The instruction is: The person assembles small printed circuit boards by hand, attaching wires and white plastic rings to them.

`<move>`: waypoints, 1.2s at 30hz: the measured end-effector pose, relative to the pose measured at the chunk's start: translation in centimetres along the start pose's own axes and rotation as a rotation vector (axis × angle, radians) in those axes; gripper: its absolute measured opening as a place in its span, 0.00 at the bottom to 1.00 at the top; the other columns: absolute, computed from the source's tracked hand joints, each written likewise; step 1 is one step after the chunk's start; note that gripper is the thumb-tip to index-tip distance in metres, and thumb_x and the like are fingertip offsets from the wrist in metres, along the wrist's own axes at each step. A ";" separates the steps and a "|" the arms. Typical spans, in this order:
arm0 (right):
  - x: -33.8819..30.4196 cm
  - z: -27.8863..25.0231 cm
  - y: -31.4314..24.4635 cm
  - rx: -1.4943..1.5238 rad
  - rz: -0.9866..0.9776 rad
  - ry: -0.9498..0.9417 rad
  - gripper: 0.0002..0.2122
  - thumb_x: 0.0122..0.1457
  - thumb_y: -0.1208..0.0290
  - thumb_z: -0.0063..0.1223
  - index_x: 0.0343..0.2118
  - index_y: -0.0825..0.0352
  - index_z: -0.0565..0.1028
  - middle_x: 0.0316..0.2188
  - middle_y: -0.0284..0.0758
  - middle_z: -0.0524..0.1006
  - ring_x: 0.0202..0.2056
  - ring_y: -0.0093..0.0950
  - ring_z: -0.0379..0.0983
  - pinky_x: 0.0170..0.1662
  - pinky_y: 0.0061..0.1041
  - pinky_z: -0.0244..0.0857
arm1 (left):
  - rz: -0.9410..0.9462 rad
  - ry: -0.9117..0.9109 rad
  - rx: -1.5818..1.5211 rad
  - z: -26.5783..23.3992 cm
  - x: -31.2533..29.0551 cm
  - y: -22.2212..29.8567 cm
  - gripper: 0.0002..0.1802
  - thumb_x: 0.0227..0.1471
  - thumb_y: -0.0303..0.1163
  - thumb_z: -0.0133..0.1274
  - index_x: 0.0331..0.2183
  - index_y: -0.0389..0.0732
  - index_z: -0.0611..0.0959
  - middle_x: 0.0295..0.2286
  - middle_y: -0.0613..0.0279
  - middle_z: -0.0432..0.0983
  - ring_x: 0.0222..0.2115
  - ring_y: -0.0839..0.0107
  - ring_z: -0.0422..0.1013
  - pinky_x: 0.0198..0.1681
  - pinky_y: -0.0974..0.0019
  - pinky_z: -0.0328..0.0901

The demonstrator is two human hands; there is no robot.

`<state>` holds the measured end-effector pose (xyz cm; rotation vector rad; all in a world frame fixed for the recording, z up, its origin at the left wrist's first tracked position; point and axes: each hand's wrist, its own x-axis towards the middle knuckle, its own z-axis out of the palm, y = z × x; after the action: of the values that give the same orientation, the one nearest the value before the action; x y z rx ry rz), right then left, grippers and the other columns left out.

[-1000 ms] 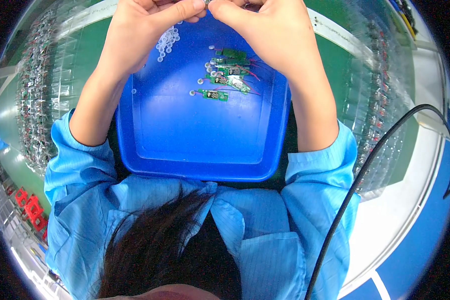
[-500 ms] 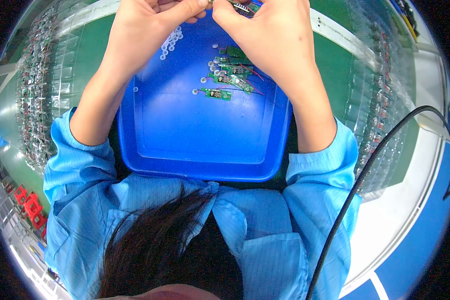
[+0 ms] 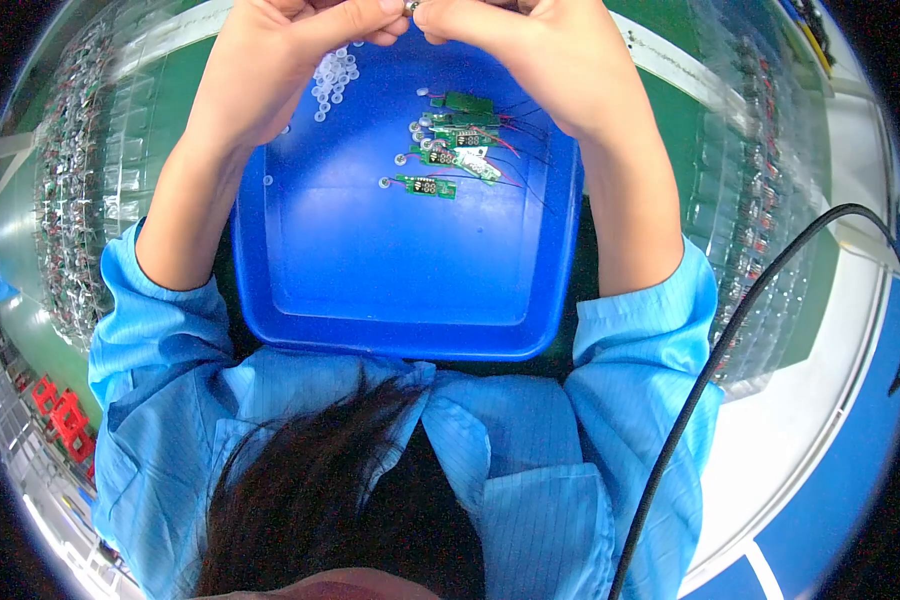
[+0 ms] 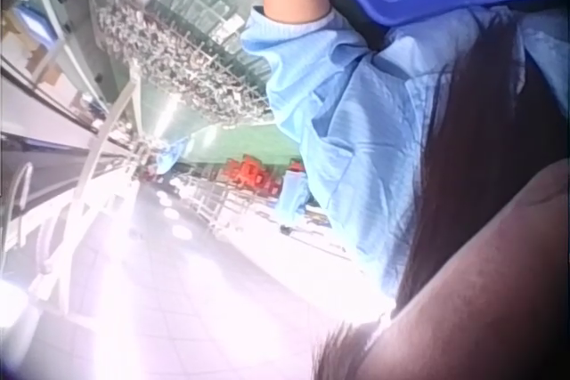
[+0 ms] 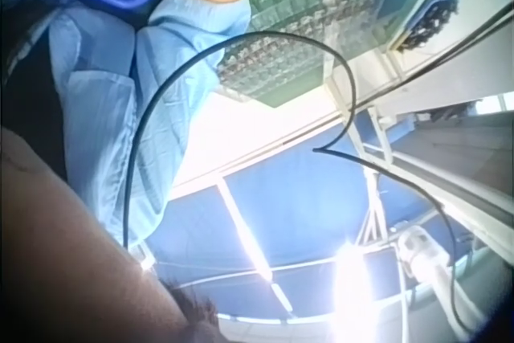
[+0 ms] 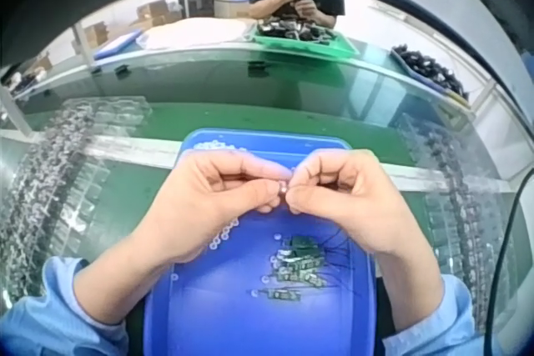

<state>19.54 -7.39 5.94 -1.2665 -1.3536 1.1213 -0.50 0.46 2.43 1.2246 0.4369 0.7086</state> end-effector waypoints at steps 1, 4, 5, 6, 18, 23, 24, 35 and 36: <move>0.1 -0.3 0.1 0.121 0.024 -0.032 0.04 0.59 0.77 0.63 0.31 0.71 0.80 0.27 0.30 0.79 0.31 0.15 0.71 0.38 0.17 0.66 | 0.002 -0.003 0.001 -0.1 0.1 -0.1 0.11 0.59 0.20 0.58 0.44 0.29 0.85 0.37 0.56 0.84 0.37 0.75 0.79 0.43 0.75 0.73; 0.2 -0.3 0.3 0.264 0.032 -0.034 0.02 0.59 0.78 0.62 0.32 0.70 0.80 0.28 0.30 0.80 0.32 0.16 0.73 0.38 0.16 0.66 | -0.079 0.017 -0.130 -0.2 0.3 -0.2 0.11 0.59 0.21 0.59 0.44 0.30 0.84 0.36 0.56 0.84 0.36 0.74 0.79 0.43 0.73 0.74; 0.1 -0.1 0.2 0.102 -0.006 0.044 0.02 0.58 0.79 0.62 0.31 0.70 0.80 0.28 0.30 0.80 0.32 0.17 0.73 0.38 0.17 0.66 | -0.092 0.029 -0.163 -0.1 0.3 -0.1 0.11 0.59 0.21 0.60 0.44 0.30 0.84 0.36 0.55 0.84 0.36 0.73 0.80 0.43 0.72 0.74; 0.1 0.1 0.0 -0.061 -0.043 0.122 0.02 0.58 0.79 0.61 0.29 0.70 0.80 0.28 0.30 0.80 0.32 0.18 0.74 0.38 0.17 0.66 | -0.104 0.040 -0.196 0.0 0.4 0.0 0.11 0.58 0.22 0.60 0.44 0.31 0.84 0.36 0.55 0.84 0.36 0.72 0.80 0.43 0.72 0.74; -1.0 2.3 -2.5 -0.796 -0.490 0.317 0.04 0.47 0.79 0.64 0.26 0.68 0.80 0.23 0.36 0.78 0.31 0.32 0.74 0.37 0.29 0.69 | -0.071 0.046 -0.104 0.0 0.2 -0.5 0.11 0.56 0.19 0.61 0.43 0.31 0.84 0.36 0.55 0.84 0.36 0.73 0.80 0.44 0.72 0.75; 1.2 1.9 1.4 -0.493 -0.838 0.264 0.05 0.46 0.80 0.64 0.26 0.67 0.80 0.24 0.36 0.78 0.32 0.34 0.74 0.36 0.30 0.69 | 0.007 0.083 -0.051 0.9 0.2 -0.7 0.10 0.57 0.20 0.61 0.43 0.30 0.85 0.36 0.56 0.84 0.36 0.74 0.80 0.43 0.73 0.75; 1.9 1.8 2.7 0.023 -1.009 0.247 0.05 0.46 0.80 0.64 0.27 0.67 0.79 0.24 0.37 0.78 0.32 0.34 0.74 0.35 0.30 0.69 | 0.035 0.099 -0.030 1.0 0.2 -0.9 0.10 0.57 0.20 0.61 0.42 0.30 0.85 0.36 0.56 0.84 0.35 0.74 0.80 0.42 0.73 0.75; -1.2 2.6 -2.8 -0.751 -0.350 0.295 0.04 0.50 0.79 0.66 0.29 0.70 0.82 0.26 0.40 0.79 0.30 0.34 0.76 0.36 0.27 0.70 | 0.072 0.170 0.143 1.0 -0.2 -1.3 0.09 0.60 0.21 0.59 0.42 0.28 0.85 0.36 0.57 0.83 0.36 0.75 0.79 0.43 0.72 0.75; -1.2 2.7 -2.7 -0.739 -0.328 0.309 0.04 0.51 0.79 0.66 0.30 0.71 0.82 0.26 0.40 0.80 0.30 0.33 0.77 0.36 0.27 0.70 | 0.075 0.169 0.132 0.8 -0.2 -1.3 0.10 0.60 0.21 0.59 0.43 0.28 0.84 0.36 0.57 0.83 0.36 0.75 0.79 0.43 0.73 0.75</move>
<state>16.53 -8.76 8.21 -1.5649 -1.7158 0.1667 0.26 -0.45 1.42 1.3157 0.5876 0.8621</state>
